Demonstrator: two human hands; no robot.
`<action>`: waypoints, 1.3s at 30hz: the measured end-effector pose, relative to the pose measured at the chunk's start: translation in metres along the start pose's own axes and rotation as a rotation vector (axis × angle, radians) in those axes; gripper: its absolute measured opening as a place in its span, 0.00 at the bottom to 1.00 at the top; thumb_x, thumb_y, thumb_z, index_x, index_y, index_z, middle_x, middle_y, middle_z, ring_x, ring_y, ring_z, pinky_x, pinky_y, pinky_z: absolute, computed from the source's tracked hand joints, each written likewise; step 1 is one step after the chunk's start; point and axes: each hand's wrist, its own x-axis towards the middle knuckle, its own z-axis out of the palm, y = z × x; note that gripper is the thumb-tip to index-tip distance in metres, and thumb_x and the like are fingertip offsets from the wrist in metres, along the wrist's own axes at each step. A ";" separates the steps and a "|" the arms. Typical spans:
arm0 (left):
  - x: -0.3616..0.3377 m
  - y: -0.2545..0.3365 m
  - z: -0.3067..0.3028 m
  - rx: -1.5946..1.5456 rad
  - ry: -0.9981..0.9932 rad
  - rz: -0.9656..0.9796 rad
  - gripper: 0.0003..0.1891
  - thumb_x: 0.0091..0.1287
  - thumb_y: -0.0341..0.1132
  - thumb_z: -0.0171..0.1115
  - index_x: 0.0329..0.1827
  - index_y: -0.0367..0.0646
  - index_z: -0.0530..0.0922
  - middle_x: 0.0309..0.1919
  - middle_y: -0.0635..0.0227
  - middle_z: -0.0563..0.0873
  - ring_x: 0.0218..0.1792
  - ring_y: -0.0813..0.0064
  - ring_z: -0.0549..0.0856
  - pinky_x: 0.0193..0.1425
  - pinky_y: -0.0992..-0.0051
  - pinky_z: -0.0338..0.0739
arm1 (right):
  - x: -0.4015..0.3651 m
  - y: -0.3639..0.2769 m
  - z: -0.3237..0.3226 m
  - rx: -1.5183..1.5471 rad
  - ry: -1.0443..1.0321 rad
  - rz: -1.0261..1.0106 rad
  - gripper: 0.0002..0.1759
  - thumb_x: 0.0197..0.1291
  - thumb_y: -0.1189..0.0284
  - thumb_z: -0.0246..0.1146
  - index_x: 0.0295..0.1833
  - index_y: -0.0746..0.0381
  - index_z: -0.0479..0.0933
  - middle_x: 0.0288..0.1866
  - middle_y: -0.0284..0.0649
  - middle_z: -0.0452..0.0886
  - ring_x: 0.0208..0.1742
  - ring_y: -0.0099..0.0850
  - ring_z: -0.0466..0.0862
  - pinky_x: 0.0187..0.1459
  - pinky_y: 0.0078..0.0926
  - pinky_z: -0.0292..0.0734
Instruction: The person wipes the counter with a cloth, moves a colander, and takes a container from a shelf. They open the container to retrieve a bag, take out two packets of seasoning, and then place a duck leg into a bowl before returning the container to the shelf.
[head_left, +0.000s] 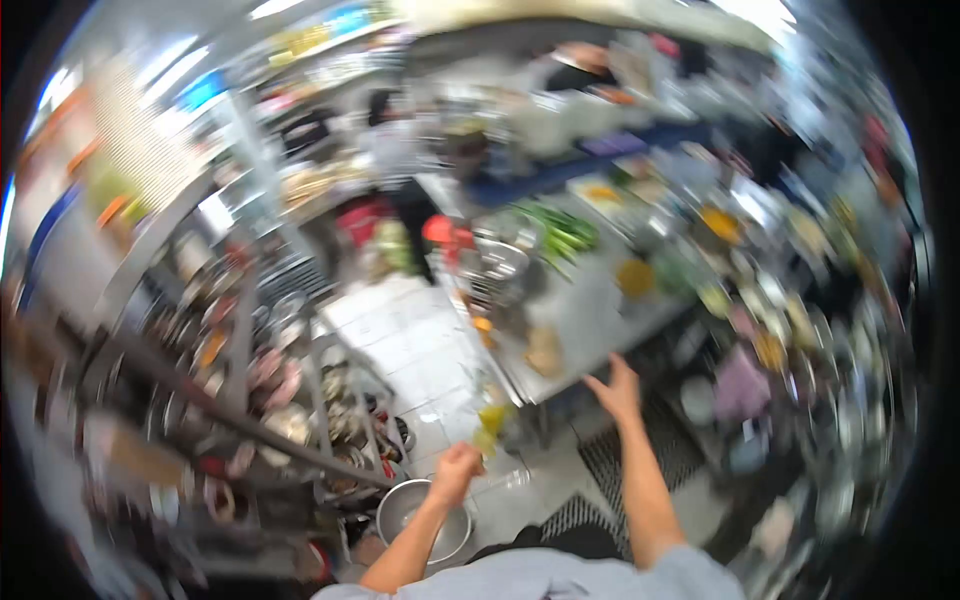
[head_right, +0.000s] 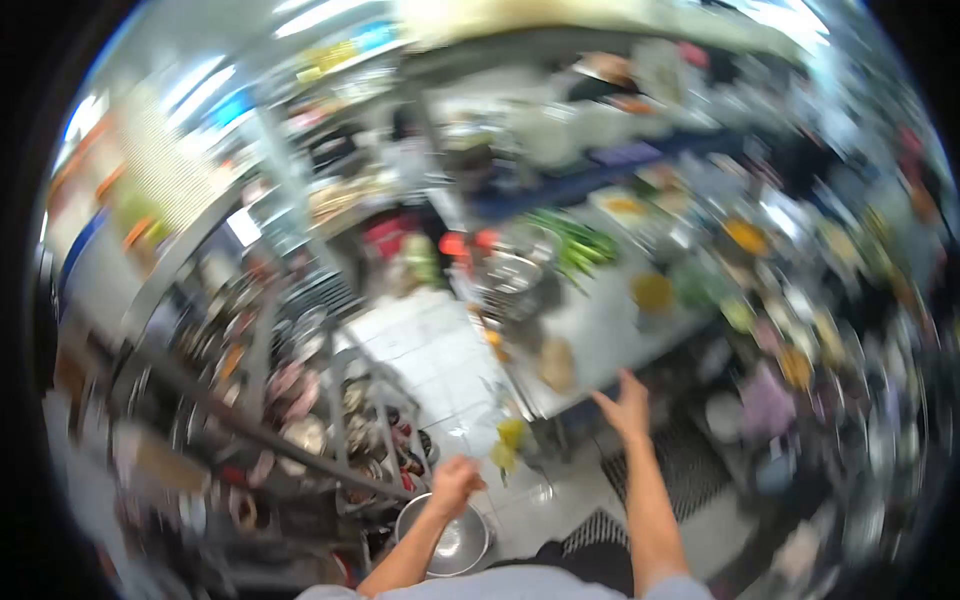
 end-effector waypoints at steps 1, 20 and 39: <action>0.006 0.000 0.011 0.052 -0.012 -0.009 0.09 0.68 0.36 0.66 0.34 0.43 0.77 0.26 0.73 0.78 0.27 0.77 0.78 0.41 0.72 0.78 | 0.025 0.007 -0.010 0.107 -0.025 0.078 0.44 0.42 0.62 0.82 0.64 0.71 0.73 0.62 0.56 0.77 0.62 0.48 0.78 0.63 0.41 0.73; -0.194 -0.184 -0.028 0.428 0.546 -0.722 0.33 0.63 0.55 0.67 0.62 0.38 0.79 0.51 0.55 0.87 0.50 0.61 0.87 0.51 0.61 0.82 | 0.235 0.267 0.049 0.498 0.122 0.133 0.43 0.43 0.77 0.78 0.68 0.68 0.70 0.66 0.48 0.74 0.66 0.39 0.75 0.69 0.35 0.68; -0.235 0.150 -0.125 0.126 0.526 0.965 0.73 0.43 0.41 0.88 0.83 0.44 0.35 0.79 0.61 0.54 0.78 0.63 0.55 0.81 0.64 0.49 | -0.124 -0.437 0.087 1.423 -1.175 -0.534 0.70 0.41 0.59 0.84 0.82 0.64 0.45 0.72 0.53 0.71 0.72 0.40 0.72 0.69 0.39 0.69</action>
